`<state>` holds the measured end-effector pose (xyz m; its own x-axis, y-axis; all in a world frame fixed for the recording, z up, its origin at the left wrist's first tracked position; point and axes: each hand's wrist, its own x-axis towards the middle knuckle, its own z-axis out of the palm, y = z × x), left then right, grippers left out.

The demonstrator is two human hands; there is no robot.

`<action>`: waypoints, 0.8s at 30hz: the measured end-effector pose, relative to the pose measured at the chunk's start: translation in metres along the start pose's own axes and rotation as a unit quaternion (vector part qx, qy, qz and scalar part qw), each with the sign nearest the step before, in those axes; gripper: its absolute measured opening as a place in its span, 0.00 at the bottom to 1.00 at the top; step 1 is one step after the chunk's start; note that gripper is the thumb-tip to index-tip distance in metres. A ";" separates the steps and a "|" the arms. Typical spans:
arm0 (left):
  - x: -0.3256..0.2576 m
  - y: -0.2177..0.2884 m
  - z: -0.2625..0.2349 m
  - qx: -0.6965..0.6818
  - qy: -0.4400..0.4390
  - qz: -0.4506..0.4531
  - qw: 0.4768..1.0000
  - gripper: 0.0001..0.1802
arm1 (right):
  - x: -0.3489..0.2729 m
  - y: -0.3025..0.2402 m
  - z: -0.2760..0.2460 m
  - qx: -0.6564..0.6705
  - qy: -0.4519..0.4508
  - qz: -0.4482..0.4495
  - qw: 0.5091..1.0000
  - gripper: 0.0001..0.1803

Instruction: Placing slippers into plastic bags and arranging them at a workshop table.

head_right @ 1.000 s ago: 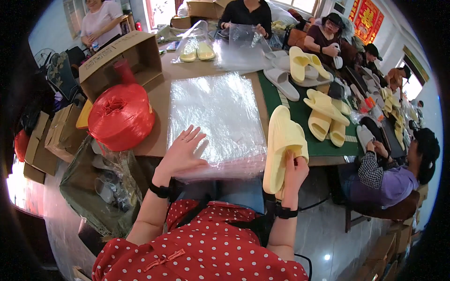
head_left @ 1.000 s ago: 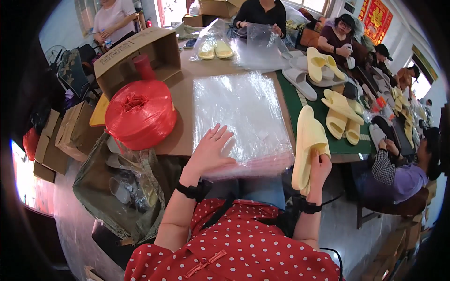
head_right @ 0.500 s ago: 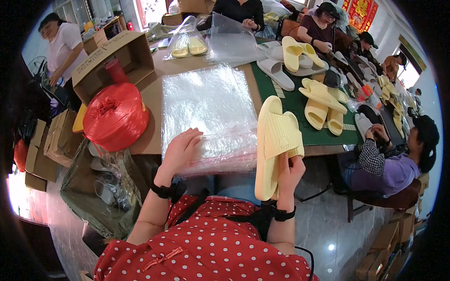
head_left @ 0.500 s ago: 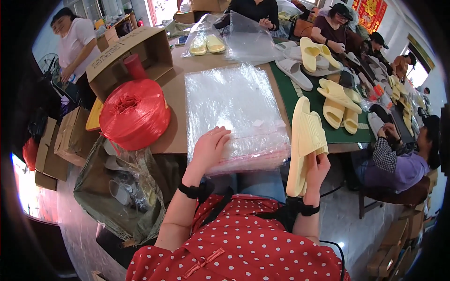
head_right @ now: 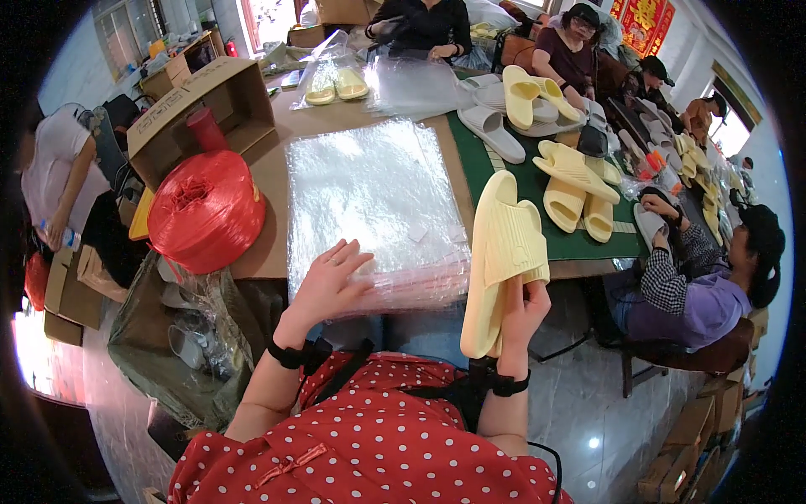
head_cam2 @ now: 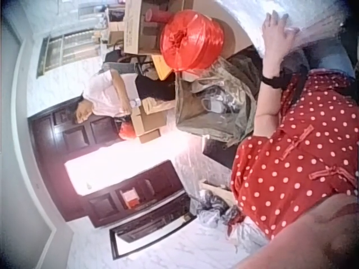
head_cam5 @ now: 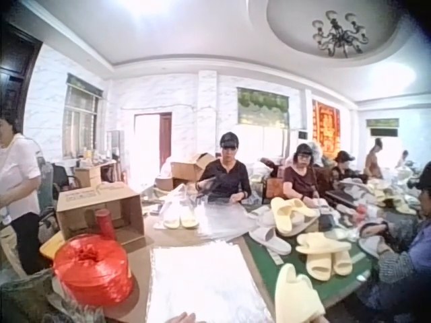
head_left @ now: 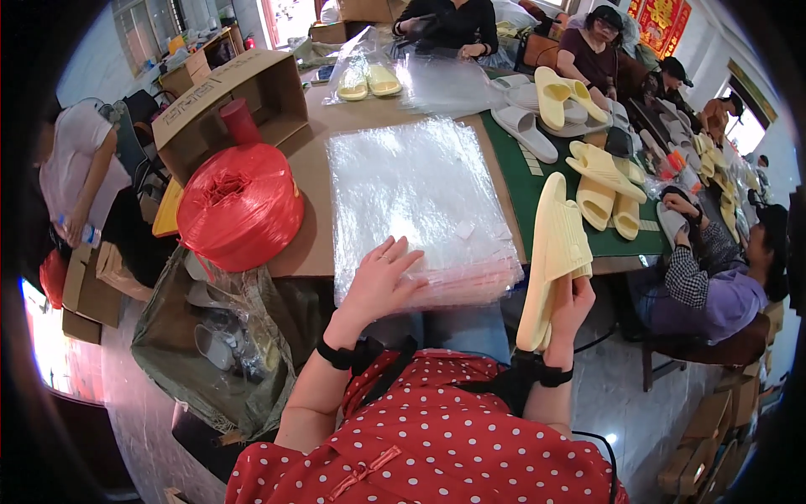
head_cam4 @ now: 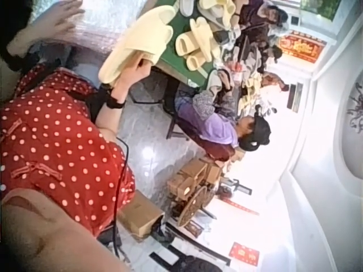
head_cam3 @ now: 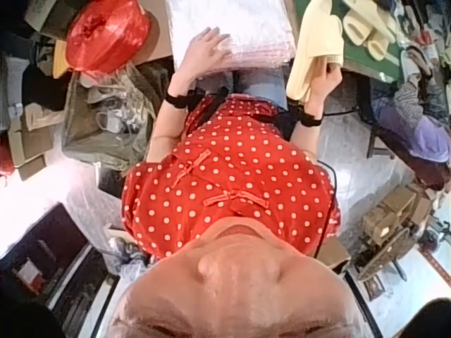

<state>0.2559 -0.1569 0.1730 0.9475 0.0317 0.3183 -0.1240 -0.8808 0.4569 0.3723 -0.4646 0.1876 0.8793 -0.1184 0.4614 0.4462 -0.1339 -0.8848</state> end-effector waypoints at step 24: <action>0.025 0.000 -0.008 -0.120 0.012 -0.064 0.991 0.22 | -0.017 -0.013 -0.001 -0.013 -0.091 -0.069 0.993 0.12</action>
<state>0.2771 -0.1519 0.1873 0.9528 0.1499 0.2640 -0.0727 -0.7317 0.6777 0.3517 -0.4621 0.1914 0.8262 0.0833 0.5573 0.5630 -0.1626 -0.8103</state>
